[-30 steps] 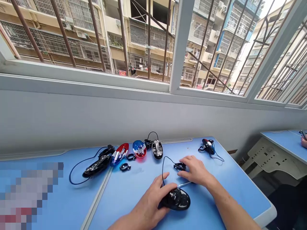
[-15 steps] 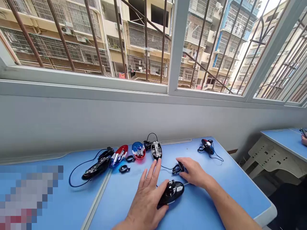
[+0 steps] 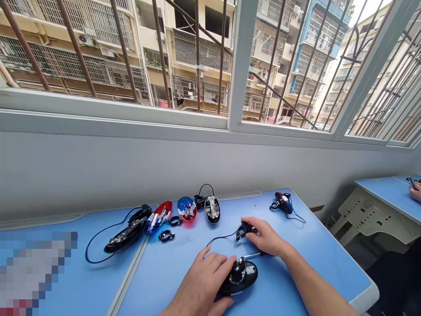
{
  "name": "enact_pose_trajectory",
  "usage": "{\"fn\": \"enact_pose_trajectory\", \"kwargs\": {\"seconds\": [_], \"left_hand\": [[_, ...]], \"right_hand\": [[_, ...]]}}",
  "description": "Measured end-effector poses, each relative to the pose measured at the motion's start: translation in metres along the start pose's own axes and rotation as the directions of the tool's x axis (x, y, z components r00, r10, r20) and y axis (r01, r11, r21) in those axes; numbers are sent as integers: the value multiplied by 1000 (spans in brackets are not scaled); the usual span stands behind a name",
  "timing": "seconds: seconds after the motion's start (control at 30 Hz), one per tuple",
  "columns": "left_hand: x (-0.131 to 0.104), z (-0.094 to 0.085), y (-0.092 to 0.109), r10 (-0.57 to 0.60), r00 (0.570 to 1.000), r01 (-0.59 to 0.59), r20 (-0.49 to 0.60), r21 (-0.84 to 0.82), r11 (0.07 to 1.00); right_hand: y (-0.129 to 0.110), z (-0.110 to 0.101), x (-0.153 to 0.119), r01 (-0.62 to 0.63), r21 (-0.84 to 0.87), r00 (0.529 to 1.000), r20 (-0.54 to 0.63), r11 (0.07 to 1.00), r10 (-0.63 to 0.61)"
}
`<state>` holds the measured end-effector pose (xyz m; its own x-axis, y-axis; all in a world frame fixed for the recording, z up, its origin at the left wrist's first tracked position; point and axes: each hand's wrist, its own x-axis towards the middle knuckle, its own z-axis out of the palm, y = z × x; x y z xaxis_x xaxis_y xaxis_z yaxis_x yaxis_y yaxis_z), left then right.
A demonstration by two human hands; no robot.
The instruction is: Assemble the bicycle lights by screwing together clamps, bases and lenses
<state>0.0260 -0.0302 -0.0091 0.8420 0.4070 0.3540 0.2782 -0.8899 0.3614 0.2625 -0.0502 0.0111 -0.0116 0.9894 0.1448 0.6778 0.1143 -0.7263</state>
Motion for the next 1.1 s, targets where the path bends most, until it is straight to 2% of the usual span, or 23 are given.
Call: {"fn": "enact_pose_trajectory", "kwargs": {"seconds": [0.13,0.27,0.37,0.57,0.67,0.83,1.1], "left_hand": [[2,-4,3,10,1000,-10,20,-43,999],[2,-6,9,-4,1000,3,-24,-63,998],[2,-6,12,-16,999,13,-35,-71,997],[2,-6,6,39,998,-33,55,-107,994],[3,-6,4,30,998,-23,59,-114,993],[1,-4,4,25,998,-18,59,-115,993],[0,-4,5,45,999,-43,17,-109,993]], "right_hand": [[1,5,0,-21,132,1000,-20,991,24],[2,10,2,-68,312,997,-4,948,73],[1,9,3,-129,466,992,59,875,115],[-5,4,3,-224,677,974,167,702,149],[-6,5,3,-245,726,969,192,642,153],[-8,6,3,-253,762,968,197,596,158],[-13,4,1,-257,757,966,178,600,189]]}}
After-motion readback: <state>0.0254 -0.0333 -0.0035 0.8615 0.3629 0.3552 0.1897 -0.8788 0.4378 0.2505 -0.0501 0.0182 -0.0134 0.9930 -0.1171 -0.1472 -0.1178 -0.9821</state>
